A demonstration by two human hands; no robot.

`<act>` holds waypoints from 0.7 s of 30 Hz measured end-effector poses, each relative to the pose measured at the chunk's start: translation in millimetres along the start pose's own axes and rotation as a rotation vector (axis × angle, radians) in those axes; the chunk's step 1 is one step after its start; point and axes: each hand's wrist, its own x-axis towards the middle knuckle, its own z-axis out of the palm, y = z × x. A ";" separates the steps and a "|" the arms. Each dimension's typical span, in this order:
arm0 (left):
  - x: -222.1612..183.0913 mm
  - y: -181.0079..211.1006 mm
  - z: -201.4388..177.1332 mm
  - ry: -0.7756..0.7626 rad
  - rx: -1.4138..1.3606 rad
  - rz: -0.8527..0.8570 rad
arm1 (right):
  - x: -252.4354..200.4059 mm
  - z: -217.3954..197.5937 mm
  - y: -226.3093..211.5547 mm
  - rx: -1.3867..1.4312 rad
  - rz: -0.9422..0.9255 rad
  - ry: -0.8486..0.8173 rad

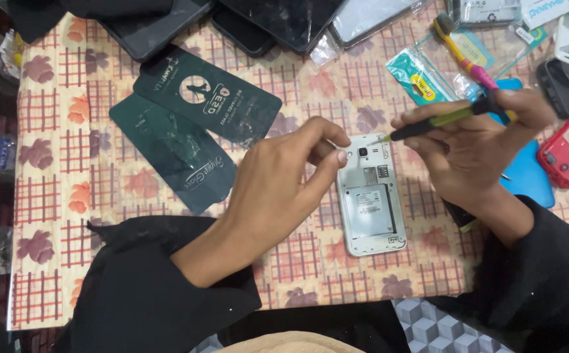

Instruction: The person uses a screwdriver to remove screws from the back of a white smartphone and then pries off the back cover, exposing the internal components. The back cover is set aside on the table.

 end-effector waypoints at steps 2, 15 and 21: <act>-3.8 0.3 -2.5 -0.033 0.288 0.051 | -5.3 -4.6 2.9 0.035 -0.042 -0.009; -13.9 -11.0 -7.2 -0.459 0.957 0.040 | -53.1 -12.6 35.9 0.045 -0.215 -0.044; -13.6 -17.2 -0.1 -0.294 0.956 0.109 | -39.6 -1.8 35.5 0.030 -0.198 0.060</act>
